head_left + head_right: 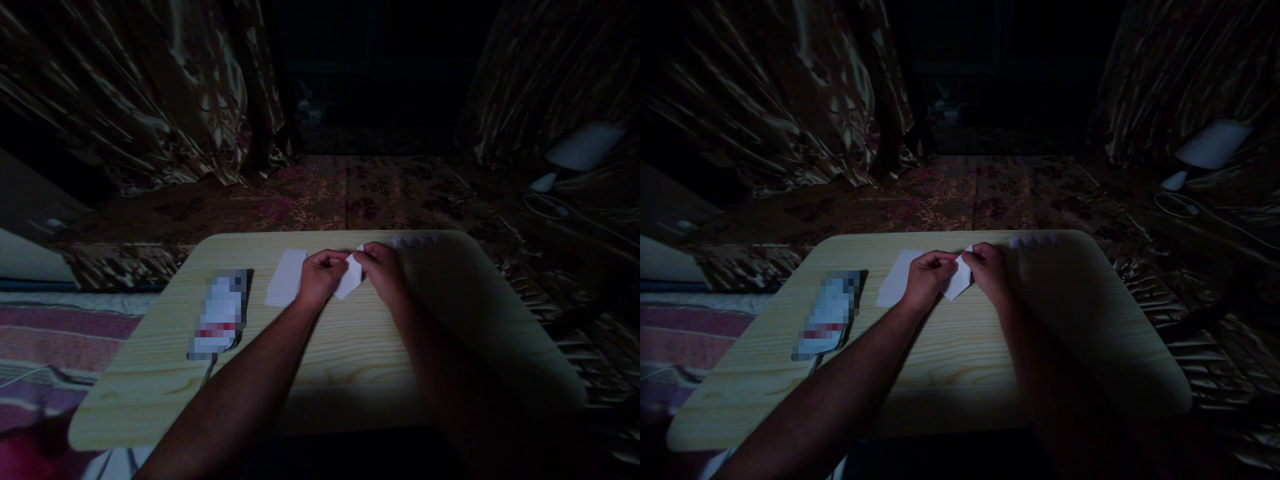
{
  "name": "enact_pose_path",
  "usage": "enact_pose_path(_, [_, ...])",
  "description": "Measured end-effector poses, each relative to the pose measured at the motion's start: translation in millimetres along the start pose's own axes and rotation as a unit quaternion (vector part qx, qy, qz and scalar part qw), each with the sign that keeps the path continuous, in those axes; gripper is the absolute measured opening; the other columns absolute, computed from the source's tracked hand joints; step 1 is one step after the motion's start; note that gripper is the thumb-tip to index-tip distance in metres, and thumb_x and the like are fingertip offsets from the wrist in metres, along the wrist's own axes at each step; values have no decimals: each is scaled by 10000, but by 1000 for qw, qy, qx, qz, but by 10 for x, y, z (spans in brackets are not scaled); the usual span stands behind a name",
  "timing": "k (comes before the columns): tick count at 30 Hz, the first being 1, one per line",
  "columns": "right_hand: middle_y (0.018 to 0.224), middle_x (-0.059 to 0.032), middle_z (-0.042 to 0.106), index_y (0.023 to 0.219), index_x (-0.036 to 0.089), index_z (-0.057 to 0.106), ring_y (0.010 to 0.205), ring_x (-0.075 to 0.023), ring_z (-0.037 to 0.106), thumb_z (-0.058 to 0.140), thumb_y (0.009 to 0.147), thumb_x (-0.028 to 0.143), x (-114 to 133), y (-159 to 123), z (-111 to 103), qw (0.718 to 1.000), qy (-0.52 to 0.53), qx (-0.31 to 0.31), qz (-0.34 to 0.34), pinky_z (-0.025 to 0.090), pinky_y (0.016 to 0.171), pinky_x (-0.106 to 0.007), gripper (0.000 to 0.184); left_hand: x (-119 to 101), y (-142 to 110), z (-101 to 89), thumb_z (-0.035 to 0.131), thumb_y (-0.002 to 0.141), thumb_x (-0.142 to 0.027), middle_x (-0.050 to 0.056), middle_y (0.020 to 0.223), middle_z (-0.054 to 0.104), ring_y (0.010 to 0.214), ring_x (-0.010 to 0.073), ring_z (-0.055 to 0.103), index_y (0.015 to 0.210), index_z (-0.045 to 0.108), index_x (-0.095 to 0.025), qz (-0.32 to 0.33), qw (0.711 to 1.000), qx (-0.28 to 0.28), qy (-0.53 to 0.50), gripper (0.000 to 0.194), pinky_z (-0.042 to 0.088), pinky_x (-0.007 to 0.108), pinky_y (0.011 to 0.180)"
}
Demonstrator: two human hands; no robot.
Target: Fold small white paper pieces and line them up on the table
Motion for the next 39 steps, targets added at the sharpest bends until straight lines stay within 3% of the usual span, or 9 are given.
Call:
enact_pose_path(17, [548,29,544,693,174,612,505,-109,456,667,724,380,-27,3,-12,1000,8,11,3,319,474,-240,215,-21,-9,0,762,630,-250,-4,639,657,525,86,519,824,752,-156,-5,1000,-3,13,215,401,211,514])
enact_pose_path(25, [611,7,609,713,173,623,552,-128,521,684,698,367,25,-15,20,1000,16,21,14,380,513,-246,204,-33,-6,-9,766,630,-249,6,651,666,546,89,534,815,756,-150,4,1000,-7,13,210,413,209,528])
enact_pose_path(39, [604,11,596,705,173,634,541,-124,513,679,719,382,-24,-7,10,999,21,41,6,378,506,-246,214,7,9,-24,772,639,-268,3,654,658,547,87,528,828,754,-146,10,1000,1,10,225,413,212,529])
Point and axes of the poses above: each hand's wrist, its own y-axis towards the middle knuckle, its own z-axis out of the palm, x = y × z, the point moved 2 cm from there along y, towards the middle knuckle
